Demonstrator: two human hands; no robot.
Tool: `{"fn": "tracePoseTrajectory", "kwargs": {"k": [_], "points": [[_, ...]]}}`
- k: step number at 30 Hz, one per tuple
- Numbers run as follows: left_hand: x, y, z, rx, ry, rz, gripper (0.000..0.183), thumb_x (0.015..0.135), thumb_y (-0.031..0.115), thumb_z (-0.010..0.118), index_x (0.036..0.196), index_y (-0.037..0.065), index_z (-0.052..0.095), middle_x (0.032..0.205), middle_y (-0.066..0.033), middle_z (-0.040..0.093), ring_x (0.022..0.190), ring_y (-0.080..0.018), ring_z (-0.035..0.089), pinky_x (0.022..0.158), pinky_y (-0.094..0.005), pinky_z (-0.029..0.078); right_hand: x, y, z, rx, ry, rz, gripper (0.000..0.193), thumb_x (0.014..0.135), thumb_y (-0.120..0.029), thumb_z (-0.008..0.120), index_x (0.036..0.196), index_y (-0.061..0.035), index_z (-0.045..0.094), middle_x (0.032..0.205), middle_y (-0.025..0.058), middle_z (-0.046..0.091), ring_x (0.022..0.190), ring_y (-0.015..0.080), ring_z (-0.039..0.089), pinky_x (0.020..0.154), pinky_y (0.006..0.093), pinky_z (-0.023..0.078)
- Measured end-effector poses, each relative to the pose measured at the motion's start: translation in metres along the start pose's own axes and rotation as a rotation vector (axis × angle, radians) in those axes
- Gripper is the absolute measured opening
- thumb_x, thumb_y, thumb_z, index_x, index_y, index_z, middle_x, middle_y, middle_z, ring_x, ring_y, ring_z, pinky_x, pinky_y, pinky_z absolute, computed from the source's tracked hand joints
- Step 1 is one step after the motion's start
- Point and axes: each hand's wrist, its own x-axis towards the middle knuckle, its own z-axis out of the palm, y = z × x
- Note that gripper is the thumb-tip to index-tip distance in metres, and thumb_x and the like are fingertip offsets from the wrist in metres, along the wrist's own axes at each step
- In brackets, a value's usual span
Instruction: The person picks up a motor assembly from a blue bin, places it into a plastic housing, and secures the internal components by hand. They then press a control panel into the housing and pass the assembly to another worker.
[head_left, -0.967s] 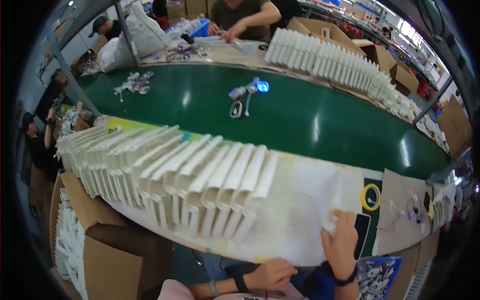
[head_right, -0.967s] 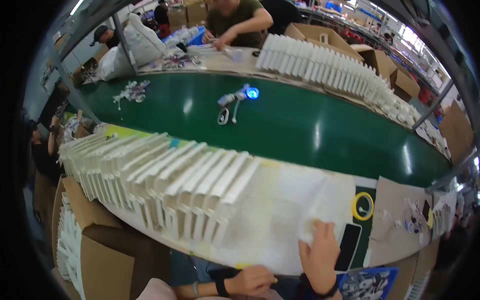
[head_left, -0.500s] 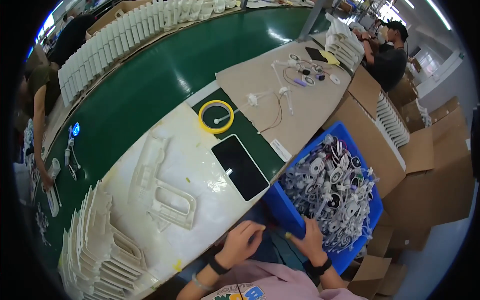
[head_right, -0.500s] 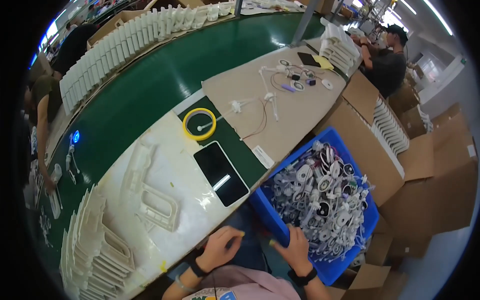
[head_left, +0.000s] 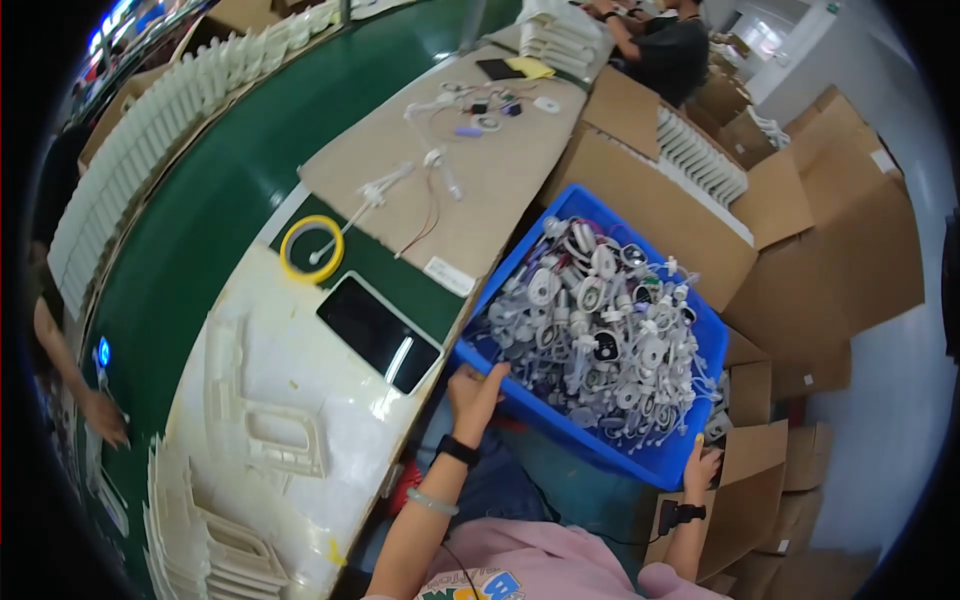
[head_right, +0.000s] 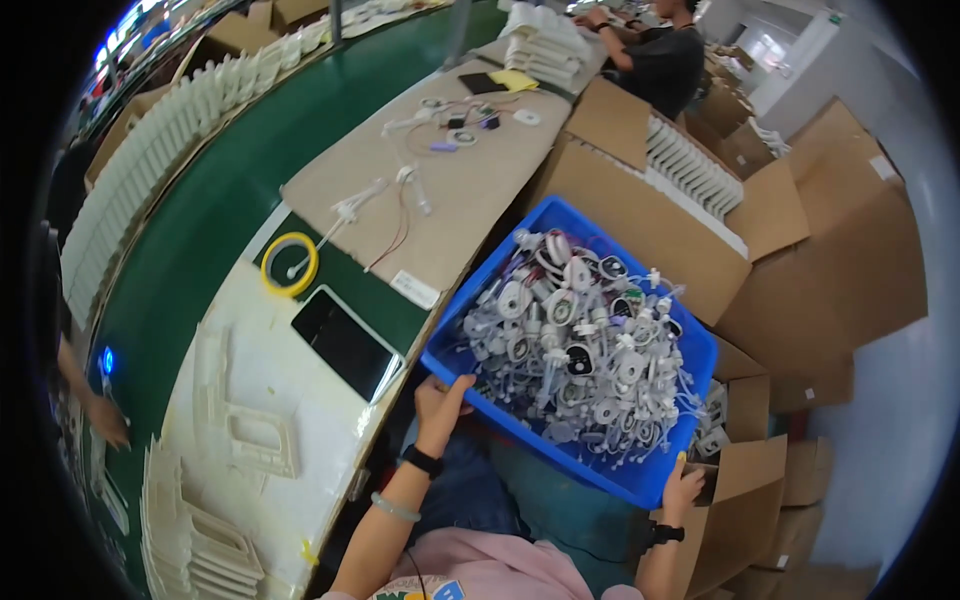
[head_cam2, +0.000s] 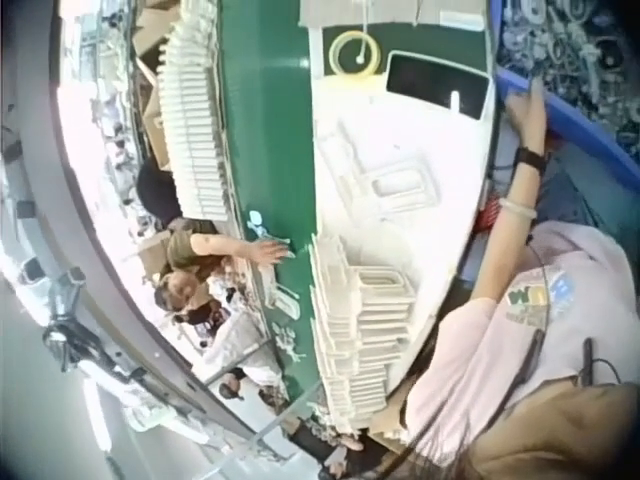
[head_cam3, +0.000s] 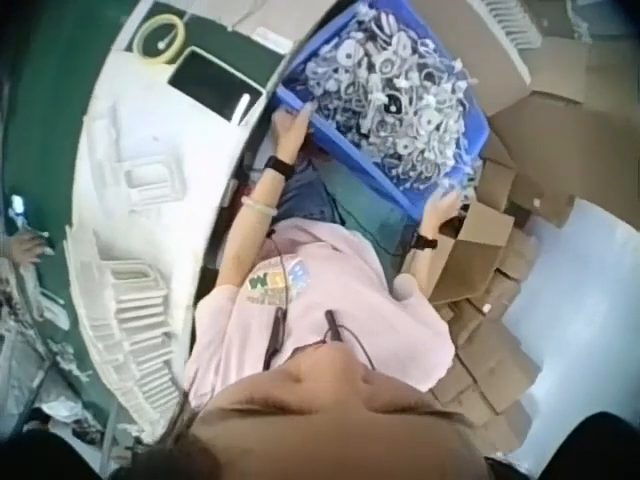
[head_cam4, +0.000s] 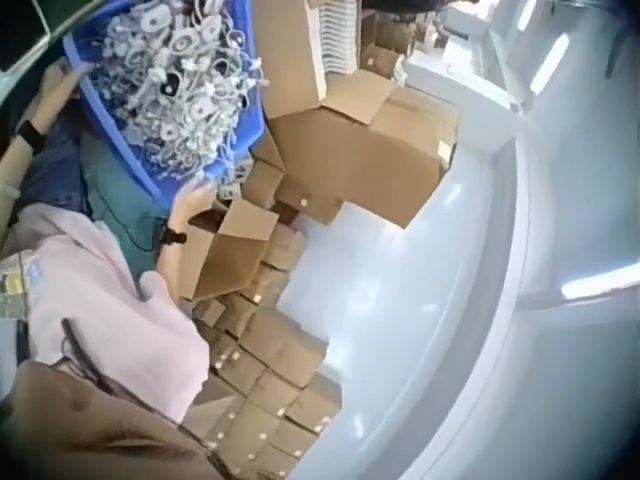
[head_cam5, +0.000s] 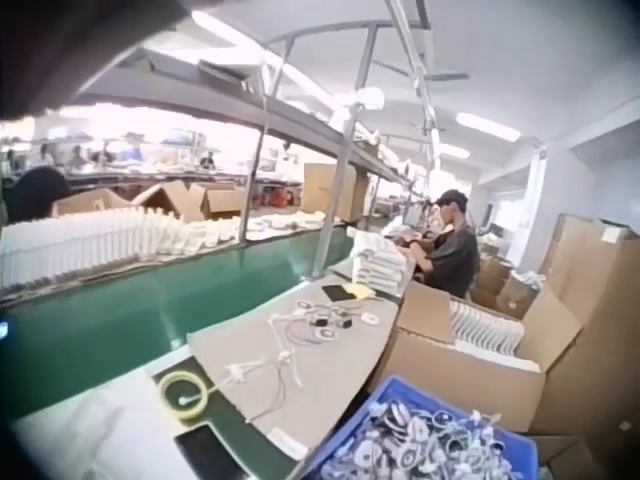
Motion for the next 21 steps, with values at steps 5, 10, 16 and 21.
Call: {"fn": "tracePoseTrajectory", "kwargs": {"k": [5,10,16,21], "points": [[-0.004,-0.003,-0.005,-0.029,0.027,0.048,0.023,0.075,0.013,0.076,0.075,-0.002,0.058,0.070,-0.0049,0.062,0.058,-0.0114,0.061,0.049,-0.0252,0.053,0.026,0.060,0.052,0.970,-0.617,0.323,0.066,0.094,-0.055,0.049,0.125,0.0032,0.053,0.117,0.0109,0.060,0.102,0.0192,0.056,0.088,0.0353,0.046],[0.006,-0.014,0.000,-0.072,0.031,0.019,0.023,0.074,0.013,0.076,0.076,-0.002,0.058,0.069,-0.0051,0.062,0.056,-0.0103,0.059,0.048,-0.0268,0.053,0.050,0.049,0.058,0.787,-0.420,-0.096,0.040,0.092,-0.038,0.064,0.093,0.0023,0.067,0.076,0.0016,0.061,0.070,0.0092,0.053,0.064,0.0296,0.046],[0.007,0.015,0.013,-0.096,-0.059,-0.108,0.021,0.076,0.015,0.073,0.079,0.000,0.060,0.071,-0.0044,0.061,0.058,-0.0131,0.061,0.055,-0.0253,0.055,0.099,0.026,0.050,0.426,-0.255,-0.106,0.056,0.090,-0.045,0.062,0.074,0.0089,0.061,0.061,0.0083,0.057,0.060,0.0131,0.052,0.060,0.0351,0.044],[0.007,0.018,0.012,-0.081,-0.063,-0.165,0.022,0.077,0.017,0.073,0.078,-0.001,0.060,0.070,-0.0052,0.062,0.057,-0.0140,0.062,0.055,-0.0262,0.056,0.109,0.014,0.042,0.315,-0.204,-0.160,0.061,0.089,-0.049,0.059,0.074,0.0093,0.061,0.061,0.0171,0.058,0.059,0.0241,0.057,0.062,0.0402,0.045]]}}
